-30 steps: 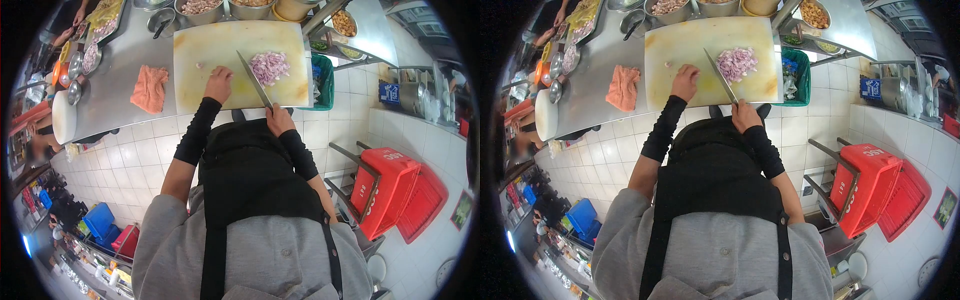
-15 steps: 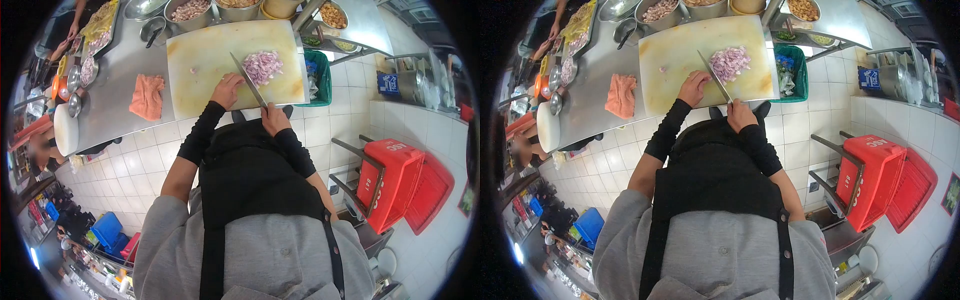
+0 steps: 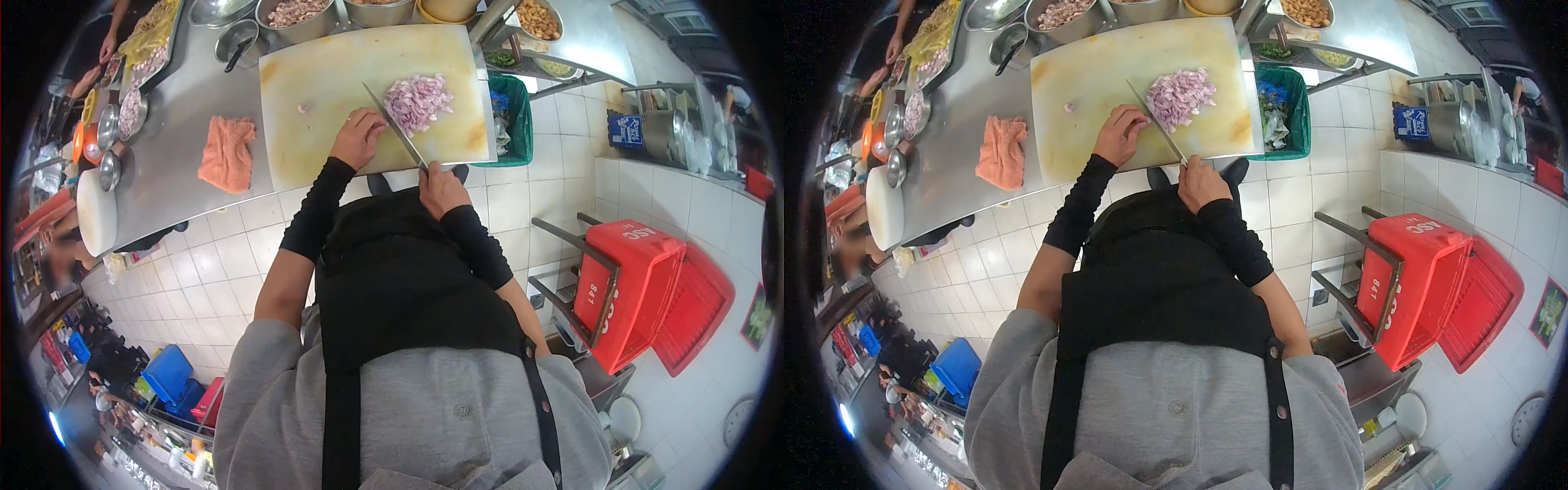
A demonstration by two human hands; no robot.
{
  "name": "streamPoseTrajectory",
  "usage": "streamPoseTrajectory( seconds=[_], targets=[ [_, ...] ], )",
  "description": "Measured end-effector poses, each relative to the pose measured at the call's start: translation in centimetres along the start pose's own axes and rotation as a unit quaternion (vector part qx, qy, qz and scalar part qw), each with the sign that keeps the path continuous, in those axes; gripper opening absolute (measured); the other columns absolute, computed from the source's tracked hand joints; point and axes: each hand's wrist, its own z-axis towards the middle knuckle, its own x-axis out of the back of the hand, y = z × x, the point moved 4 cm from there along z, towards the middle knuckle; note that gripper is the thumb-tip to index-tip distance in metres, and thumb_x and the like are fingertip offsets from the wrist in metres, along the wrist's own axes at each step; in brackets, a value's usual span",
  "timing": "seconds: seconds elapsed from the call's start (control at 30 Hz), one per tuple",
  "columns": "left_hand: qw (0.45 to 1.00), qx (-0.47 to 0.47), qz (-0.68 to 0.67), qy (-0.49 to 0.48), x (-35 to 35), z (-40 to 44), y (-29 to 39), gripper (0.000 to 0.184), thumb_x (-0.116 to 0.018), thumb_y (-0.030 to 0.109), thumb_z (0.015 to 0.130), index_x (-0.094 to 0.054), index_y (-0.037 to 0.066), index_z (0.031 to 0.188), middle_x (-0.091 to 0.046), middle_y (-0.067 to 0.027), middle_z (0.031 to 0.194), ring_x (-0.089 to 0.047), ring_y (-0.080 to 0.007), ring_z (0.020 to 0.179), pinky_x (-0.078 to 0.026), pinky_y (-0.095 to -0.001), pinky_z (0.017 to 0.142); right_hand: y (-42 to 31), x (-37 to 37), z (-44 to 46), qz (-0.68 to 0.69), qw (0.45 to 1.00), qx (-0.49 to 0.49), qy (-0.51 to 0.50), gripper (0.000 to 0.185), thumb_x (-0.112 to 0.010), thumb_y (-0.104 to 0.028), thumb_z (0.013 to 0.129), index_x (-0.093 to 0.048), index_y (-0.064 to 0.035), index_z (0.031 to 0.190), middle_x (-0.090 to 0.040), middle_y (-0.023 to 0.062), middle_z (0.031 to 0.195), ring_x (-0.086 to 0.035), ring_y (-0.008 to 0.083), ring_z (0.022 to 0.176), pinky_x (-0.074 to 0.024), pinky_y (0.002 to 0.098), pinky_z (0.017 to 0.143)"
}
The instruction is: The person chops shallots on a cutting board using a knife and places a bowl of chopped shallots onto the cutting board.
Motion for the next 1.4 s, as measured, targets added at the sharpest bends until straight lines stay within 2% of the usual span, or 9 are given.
streamPoseTrajectory(
  seconds=[0.23,0.33,0.53,0.73,0.83,1.03,1.13,1.23,1.4],
  targets=[
    [1.000,-0.022,0.008,-0.020,0.4,0.6,0.6,0.023,-0.069,0.004,0.087,-0.066,0.006,0.110,-0.064,-0.0126,0.107,-0.061,-0.0362,0.104,-0.051,-0.0434,0.092,0.4,-0.3,0.1,0.010,1.000,0.002,0.001,0.030,-0.054,-0.027,0.102,-0.054,0.0030,0.098,-0.068,0.0326,0.081,-0.068,0.0517,0.079,-0.0546,0.0597,0.074],
    [0.999,0.039,-0.012,-0.025,0.6,-0.9,-0.5,0.027,-0.070,0.002,0.086,-0.066,0.007,0.112,-0.064,-0.0129,0.108,-0.060,-0.0364,0.104,-0.050,-0.0437,0.093,0.6,-0.5,0.2,0.012,1.000,0.002,0.006,0.030,-0.054,-0.027,0.102,-0.054,0.0032,0.099,-0.068,0.0327,0.082,-0.068,0.0516,0.079,-0.0547,0.0597,0.075],
    [0.992,0.103,-0.071,-0.003,1.7,-1.7,0.1,0.029,-0.069,-0.002,0.086,-0.065,0.005,0.114,-0.063,-0.0129,0.110,-0.066,-0.0318,0.100,-0.056,-0.0397,0.087,0.6,-0.7,0.0,-0.003,1.000,-0.003,-0.001,0.032,-0.053,-0.028,0.103,-0.053,0.0033,0.102,-0.068,0.0328,0.082,-0.068,0.0513,0.079,-0.0552,0.0592,0.075],
    [0.995,0.074,-0.062,0.007,1.1,-1.9,-0.7,0.028,-0.069,-0.003,0.088,-0.064,0.004,0.115,-0.063,-0.0137,0.110,-0.069,-0.0287,0.098,-0.058,-0.0368,0.085,-0.3,0.2,-0.7,-0.015,1.000,0.012,-0.022,0.031,-0.053,-0.029,0.103,-0.053,0.0024,0.103,-0.068,0.0330,0.081,-0.068,0.0514,0.076,-0.0559,0.0588,0.071],
    [0.999,0.042,-0.024,0.011,0.8,-1.8,-0.8,0.026,-0.070,-0.002,0.089,-0.065,0.003,0.114,-0.065,-0.0124,0.111,-0.071,-0.0255,0.092,-0.059,-0.0345,0.082,-0.1,-0.2,-0.9,-0.026,0.999,0.020,-0.022,0.031,-0.053,-0.029,0.103,-0.052,0.0021,0.104,-0.068,0.0330,0.081,-0.068,0.0515,0.075,-0.0561,0.0593,0.069],
    [0.992,0.100,-0.069,0.021,0.8,-1.7,0.0,0.023,-0.071,0.000,0.089,-0.066,0.003,0.111,-0.065,-0.0117,0.110,-0.071,-0.0241,0.090,-0.058,-0.0344,0.081,-0.3,-0.2,-1.1,-0.026,0.999,0.013,-0.030,0.031,-0.052,-0.029,0.104,-0.051,0.0021,0.106,-0.068,0.0327,0.081,-0.069,0.0510,0.075,-0.0568,0.0587,0.069],
    [0.993,0.092,-0.067,0.039,1.1,-1.9,0.0,0.020,-0.072,0.001,0.088,-0.067,0.003,0.108,-0.065,-0.0116,0.108,-0.070,-0.0262,0.091,-0.058,-0.0350,0.081,-0.6,0.3,-1.3,-0.039,0.999,0.011,-0.027,0.031,-0.051,-0.029,0.104,-0.051,0.0022,0.105,-0.069,0.0320,0.080,-0.069,0.0505,0.075,-0.0572,0.0581,0.069],
    [0.999,0.012,-0.009,0.038,1.1,-2.0,-0.5,0.019,-0.072,0.000,0.087,-0.067,0.003,0.106,-0.065,-0.0127,0.108,-0.069,-0.0296,0.094,-0.058,-0.0354,0.080,-1.1,0.9,-1.6,-0.059,0.998,0.022,-0.022,0.030,-0.050,-0.028,0.104,-0.051,0.0018,0.102,-0.069,0.0306,0.078,-0.069,0.0496,0.073,-0.0574,0.0576,0.067],
    [0.999,0.003,0.002,0.034,0.4,-2.3,-0.7,0.021,-0.070,-0.004,0.086,-0.067,0.003,0.105,-0.066,-0.0129,0.110,-0.068,-0.0326,0.096,-0.058,-0.0373,0.082,-1.9,2.4,-2.1,-0.081,0.996,0.024,-0.035,0.028,-0.050,-0.027,0.104,-0.051,0.0002,0.098,-0.069,0.0290,0.075,-0.069,0.0485,0.069,-0.0574,0.0575,0.065]
  ],
)
